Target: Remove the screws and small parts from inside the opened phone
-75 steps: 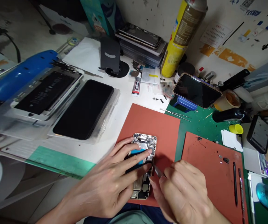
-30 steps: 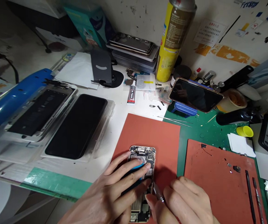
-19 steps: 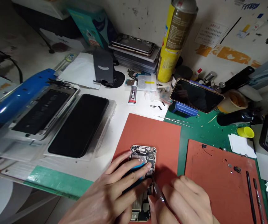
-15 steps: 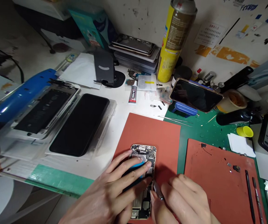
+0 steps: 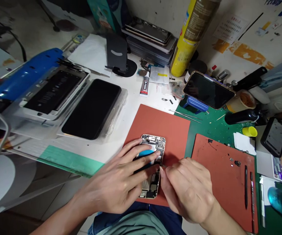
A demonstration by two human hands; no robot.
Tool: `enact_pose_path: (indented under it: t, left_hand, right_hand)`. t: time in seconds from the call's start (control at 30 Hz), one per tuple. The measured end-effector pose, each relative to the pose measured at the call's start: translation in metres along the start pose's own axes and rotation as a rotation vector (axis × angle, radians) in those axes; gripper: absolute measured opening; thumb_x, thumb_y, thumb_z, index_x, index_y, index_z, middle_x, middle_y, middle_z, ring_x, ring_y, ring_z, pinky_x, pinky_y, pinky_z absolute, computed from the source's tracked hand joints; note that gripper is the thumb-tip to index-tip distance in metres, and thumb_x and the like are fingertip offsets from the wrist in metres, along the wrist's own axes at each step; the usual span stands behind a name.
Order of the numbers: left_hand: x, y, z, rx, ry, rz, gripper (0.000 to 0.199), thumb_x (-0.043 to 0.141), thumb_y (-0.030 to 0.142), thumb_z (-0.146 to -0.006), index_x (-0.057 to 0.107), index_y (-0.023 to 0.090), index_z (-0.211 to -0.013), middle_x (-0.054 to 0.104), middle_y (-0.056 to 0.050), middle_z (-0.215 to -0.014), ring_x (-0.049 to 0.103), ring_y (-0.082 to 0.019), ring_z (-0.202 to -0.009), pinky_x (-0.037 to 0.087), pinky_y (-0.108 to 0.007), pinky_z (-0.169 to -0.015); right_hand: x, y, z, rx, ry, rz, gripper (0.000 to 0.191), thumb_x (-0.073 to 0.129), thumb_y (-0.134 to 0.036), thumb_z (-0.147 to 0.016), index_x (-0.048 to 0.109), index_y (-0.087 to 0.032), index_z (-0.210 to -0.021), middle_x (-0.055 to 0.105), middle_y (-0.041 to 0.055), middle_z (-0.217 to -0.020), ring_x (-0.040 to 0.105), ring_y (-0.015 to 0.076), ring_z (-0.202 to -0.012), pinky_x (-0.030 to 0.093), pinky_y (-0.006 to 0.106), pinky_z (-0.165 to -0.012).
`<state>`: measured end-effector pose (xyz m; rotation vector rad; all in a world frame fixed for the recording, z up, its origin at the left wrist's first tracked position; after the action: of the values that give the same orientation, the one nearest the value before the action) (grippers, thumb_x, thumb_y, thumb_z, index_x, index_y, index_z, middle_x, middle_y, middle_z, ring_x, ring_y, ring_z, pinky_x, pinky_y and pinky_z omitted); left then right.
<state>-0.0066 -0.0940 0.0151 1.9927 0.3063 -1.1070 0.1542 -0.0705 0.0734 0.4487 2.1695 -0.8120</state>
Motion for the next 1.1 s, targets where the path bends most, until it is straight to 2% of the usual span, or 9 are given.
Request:
enact_pose_path:
  t: [0.23,0.33,0.43,0.57,0.73,0.83,0.93,1.0,1.1]
  left_hand:
    - [-0.003,0.001,-0.001,-0.019,0.016,-0.003,0.039,0.060,0.014,-0.092,0.075,0.019,-0.127,0.071,-0.008,-0.141,0.048,-0.034,-0.148,0.033,-0.062,-0.131]
    - [-0.004,0.001,-0.001,0.012,0.043,-0.013,0.033,0.055,0.010,-0.092,0.079,0.020,-0.113,0.076,-0.008,-0.126,0.048,-0.033,-0.146,0.037,-0.062,-0.128]
    - [0.001,-0.002,-0.001,0.089,0.027,-0.076,0.041,0.056,0.011,-0.092,0.075,0.022,-0.126,0.074,-0.009,-0.131,0.047,-0.034,-0.146,0.038,-0.063,-0.126]
    - [0.005,-0.006,0.002,0.150,0.018,-0.165,0.046,0.058,0.015,-0.093,0.070,0.023,-0.137,0.065,-0.008,-0.152,0.045,-0.036,-0.146,0.043,-0.064,-0.120]
    - [0.004,-0.008,0.005,0.130,0.009,-0.143,0.051,0.055,0.014,-0.097,0.064,0.028,-0.145,0.059,-0.003,-0.160,0.042,-0.035,-0.150,0.044,-0.063,-0.119]
    - [0.001,-0.007,0.005,0.110,0.028,-0.107,0.053,0.053,0.012,-0.099,0.061,0.028,-0.148,0.059,-0.003,-0.160,0.043,-0.032,-0.150,0.046,-0.060,-0.119]
    - [-0.001,-0.008,0.005,0.096,0.034,-0.095,0.053,0.052,0.013,-0.100,0.060,0.030,-0.149,0.061,-0.003,-0.158,0.045,-0.031,-0.148,0.048,-0.058,-0.116]
    - [-0.001,-0.011,0.006,0.097,0.036,-0.102,0.052,0.053,0.014,-0.100,0.060,0.032,-0.149,0.061,-0.003,-0.157,0.046,-0.032,-0.146,0.050,-0.057,-0.114]
    - [-0.003,-0.016,0.006,0.123,0.052,-0.105,0.051,0.054,0.018,-0.101,0.060,0.033,-0.149,0.063,-0.004,-0.156,0.049,-0.033,-0.144,0.052,-0.057,-0.111]
  right_hand:
    - [0.008,0.006,0.000,0.005,-0.012,0.037,0.015,0.062,-0.007,-0.100,0.062,-0.018,-0.091,0.060,-0.0013,-0.066,0.048,0.0127,-0.055,0.040,0.030,-0.052]
    - [0.011,0.006,0.000,-0.049,0.047,0.088,0.007,0.059,-0.014,-0.103,0.062,-0.018,-0.099,0.065,-0.0008,-0.069,0.051,0.0134,-0.056,0.043,0.031,-0.054]
    - [0.010,0.006,0.000,-0.097,0.120,0.167,0.006,0.056,-0.016,-0.105,0.061,-0.018,-0.107,0.066,-0.0018,-0.069,0.052,0.0136,-0.055,0.043,0.032,-0.053]
    - [-0.014,0.002,0.008,-0.072,0.256,0.175,0.005,0.058,-0.018,-0.106,0.058,-0.021,-0.101,0.063,-0.0040,-0.066,0.054,0.0125,-0.054,0.046,0.029,-0.052]
    - [-0.055,0.016,0.052,0.236,0.569,0.264,0.019,0.077,-0.020,-0.099,0.059,-0.022,-0.099,0.072,-0.0015,-0.080,0.063,0.0105,-0.060,0.051,0.024,-0.055]
    - [-0.044,0.028,0.076,0.366,0.544,0.241,0.013,0.069,-0.016,-0.102,0.059,-0.023,-0.096,0.075,0.0019,-0.091,0.071,0.0127,-0.073,0.057,0.023,-0.063]
    - [-0.017,0.028,0.087,0.422,0.449,0.358,0.012,0.055,-0.011,-0.106,0.061,-0.020,-0.111,0.074,0.0064,-0.100,0.075,0.0179,-0.090,0.061,0.028,-0.078]
    - [0.000,0.026,0.088,0.465,0.392,0.423,0.015,0.051,-0.011,-0.105,0.062,-0.018,-0.113,0.072,0.0096,-0.103,0.075,0.0206,-0.090,0.059,0.029,-0.071]
    - [0.019,0.026,0.084,0.541,0.291,0.499,0.015,0.052,-0.007,-0.100,0.063,-0.018,-0.103,0.067,0.0088,-0.096,0.067,0.0189,-0.069,0.051,0.029,-0.056]
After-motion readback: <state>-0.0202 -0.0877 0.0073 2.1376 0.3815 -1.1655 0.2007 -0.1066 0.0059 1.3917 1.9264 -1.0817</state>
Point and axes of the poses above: each hand's wrist, its own z-axis away from the middle knuckle, its own x-axis out of the palm, y = z × x, the point moved 6 cm from there along -z, towards the middle knuckle
